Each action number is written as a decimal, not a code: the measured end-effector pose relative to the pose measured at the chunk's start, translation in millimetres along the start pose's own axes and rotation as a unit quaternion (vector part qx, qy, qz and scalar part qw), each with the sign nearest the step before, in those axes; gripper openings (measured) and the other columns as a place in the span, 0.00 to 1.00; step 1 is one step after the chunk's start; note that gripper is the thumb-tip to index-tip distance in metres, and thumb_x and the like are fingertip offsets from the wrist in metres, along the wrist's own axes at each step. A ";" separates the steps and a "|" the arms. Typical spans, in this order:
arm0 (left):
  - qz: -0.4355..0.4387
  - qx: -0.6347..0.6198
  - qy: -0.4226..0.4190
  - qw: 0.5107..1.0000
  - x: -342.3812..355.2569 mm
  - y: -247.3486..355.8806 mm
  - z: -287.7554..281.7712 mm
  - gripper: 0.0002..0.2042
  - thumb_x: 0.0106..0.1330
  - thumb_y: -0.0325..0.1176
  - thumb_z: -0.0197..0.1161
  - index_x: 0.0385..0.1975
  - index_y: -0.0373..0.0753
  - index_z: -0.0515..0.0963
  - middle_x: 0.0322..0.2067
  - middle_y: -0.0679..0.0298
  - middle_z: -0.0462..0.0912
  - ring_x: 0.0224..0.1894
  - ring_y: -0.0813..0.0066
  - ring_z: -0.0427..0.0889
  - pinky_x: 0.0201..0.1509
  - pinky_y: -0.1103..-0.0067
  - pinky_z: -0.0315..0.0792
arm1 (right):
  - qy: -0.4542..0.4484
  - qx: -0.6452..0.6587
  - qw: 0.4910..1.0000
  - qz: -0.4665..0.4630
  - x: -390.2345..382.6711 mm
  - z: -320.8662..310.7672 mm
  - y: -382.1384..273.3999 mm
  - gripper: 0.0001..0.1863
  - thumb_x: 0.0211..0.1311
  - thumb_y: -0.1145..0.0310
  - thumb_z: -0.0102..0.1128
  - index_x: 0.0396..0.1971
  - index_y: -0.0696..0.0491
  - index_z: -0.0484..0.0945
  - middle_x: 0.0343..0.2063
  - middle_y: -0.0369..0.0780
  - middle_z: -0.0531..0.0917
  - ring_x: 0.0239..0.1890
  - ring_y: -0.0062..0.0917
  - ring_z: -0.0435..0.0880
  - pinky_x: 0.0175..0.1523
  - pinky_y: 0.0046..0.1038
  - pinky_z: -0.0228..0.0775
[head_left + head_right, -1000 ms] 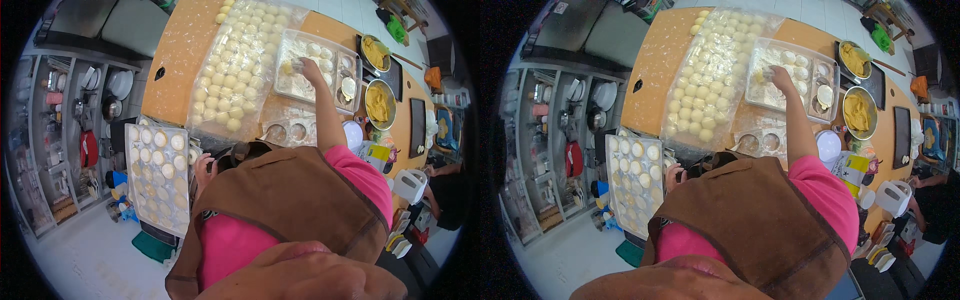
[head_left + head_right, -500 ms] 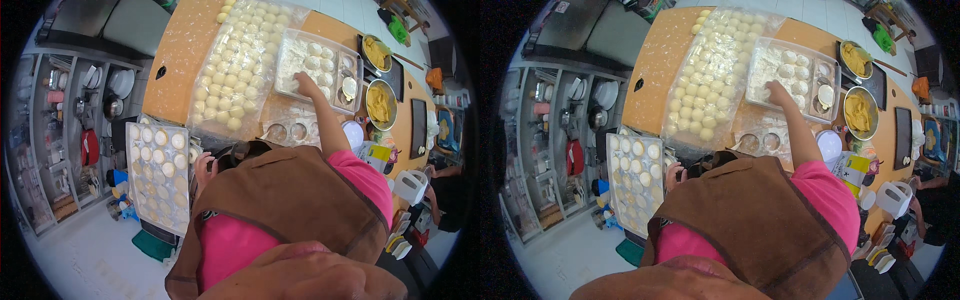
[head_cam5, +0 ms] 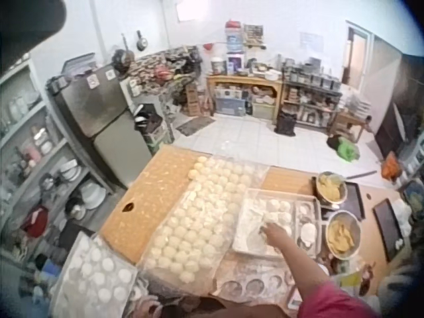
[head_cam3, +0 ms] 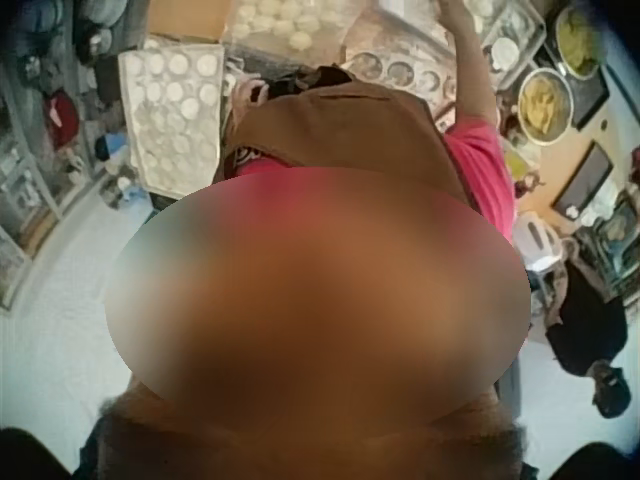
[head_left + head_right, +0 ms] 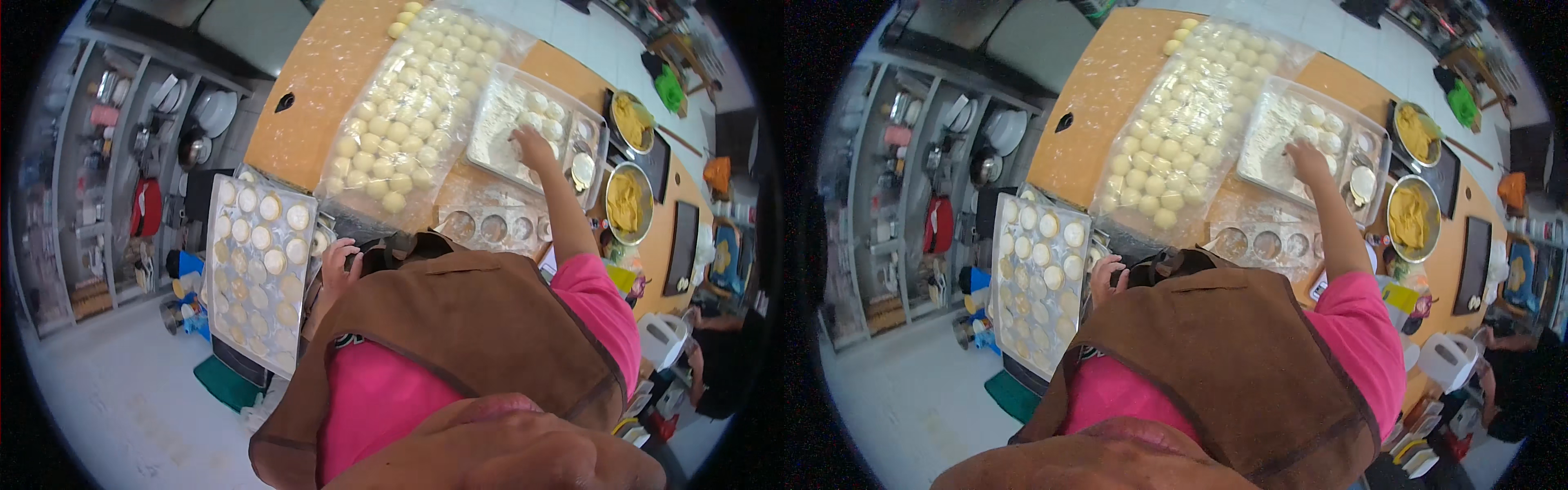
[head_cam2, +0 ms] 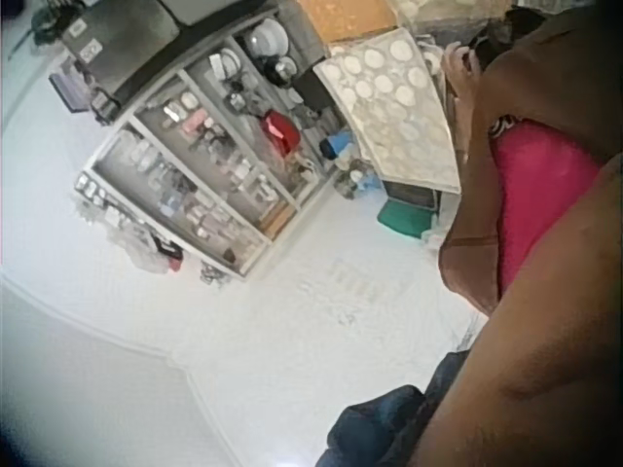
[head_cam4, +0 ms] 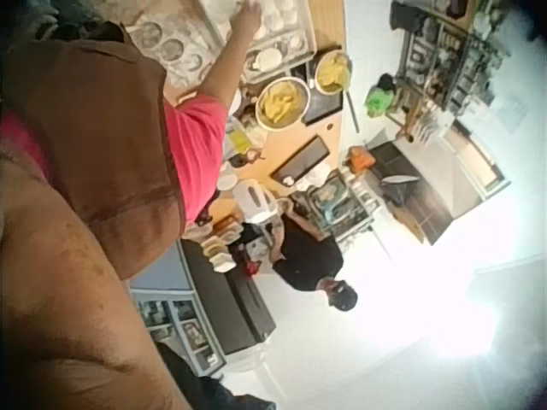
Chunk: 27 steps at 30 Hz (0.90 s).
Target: The person picks up flattened dough pieces from a tray and dips them into a container of white powder before placing them back onto a large wooden board covered in dough balls.
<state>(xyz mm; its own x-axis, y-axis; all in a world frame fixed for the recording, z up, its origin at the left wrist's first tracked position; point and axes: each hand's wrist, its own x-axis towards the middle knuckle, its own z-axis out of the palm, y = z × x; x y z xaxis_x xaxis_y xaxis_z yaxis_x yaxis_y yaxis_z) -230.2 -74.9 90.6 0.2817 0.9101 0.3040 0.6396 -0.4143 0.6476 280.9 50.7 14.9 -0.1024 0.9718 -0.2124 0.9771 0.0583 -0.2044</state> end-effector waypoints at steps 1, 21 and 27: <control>0.002 -0.004 -0.006 1.000 -2.5 -1.9 -0.3 0.10 0.52 0.24 0.66 0.34 0.39 0.75 0.41 0.56 0.78 0.45 0.57 0.76 0.50 0.68 0.67 | 0.000 -0.010 0.999 0.044 2.2 -5.4 -0.8 0.28 0.45 0.79 0.57 0.52 0.50 0.70 0.54 0.49 0.70 0.56 0.43 0.71 0.56 0.39 0.67; -0.091 0.009 0.021 0.996 -6.4 -42.2 -12.7 0.10 0.52 0.25 0.64 0.33 0.40 0.74 0.40 0.56 0.78 0.43 0.56 0.76 0.48 0.67 0.67 | 0.199 0.214 0.939 -0.184 297.5 -92.3 -119.6 0.22 0.51 0.68 0.65 0.49 0.50 0.75 0.51 0.46 0.73 0.55 0.40 0.71 0.60 0.34 0.63; -0.156 0.045 0.027 0.986 -11.4 -56.3 -18.7 0.11 0.51 0.23 0.65 0.33 0.38 0.75 0.41 0.54 0.77 0.46 0.53 0.75 0.51 0.67 0.67 | 0.115 0.021 0.973 -0.200 418.3 -68.4 -131.8 0.26 0.48 0.76 0.60 0.51 0.47 0.73 0.51 0.43 0.73 0.53 0.39 0.73 0.56 0.34 0.67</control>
<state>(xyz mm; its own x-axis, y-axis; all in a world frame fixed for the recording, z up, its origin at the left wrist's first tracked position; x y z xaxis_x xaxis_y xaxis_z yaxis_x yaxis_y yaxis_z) -282.7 -62.2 63.7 0.0250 0.9900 0.1386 0.7507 -0.1102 0.6514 122.0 465.1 18.4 -0.4230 0.8993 0.1111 0.8593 0.4371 -0.2655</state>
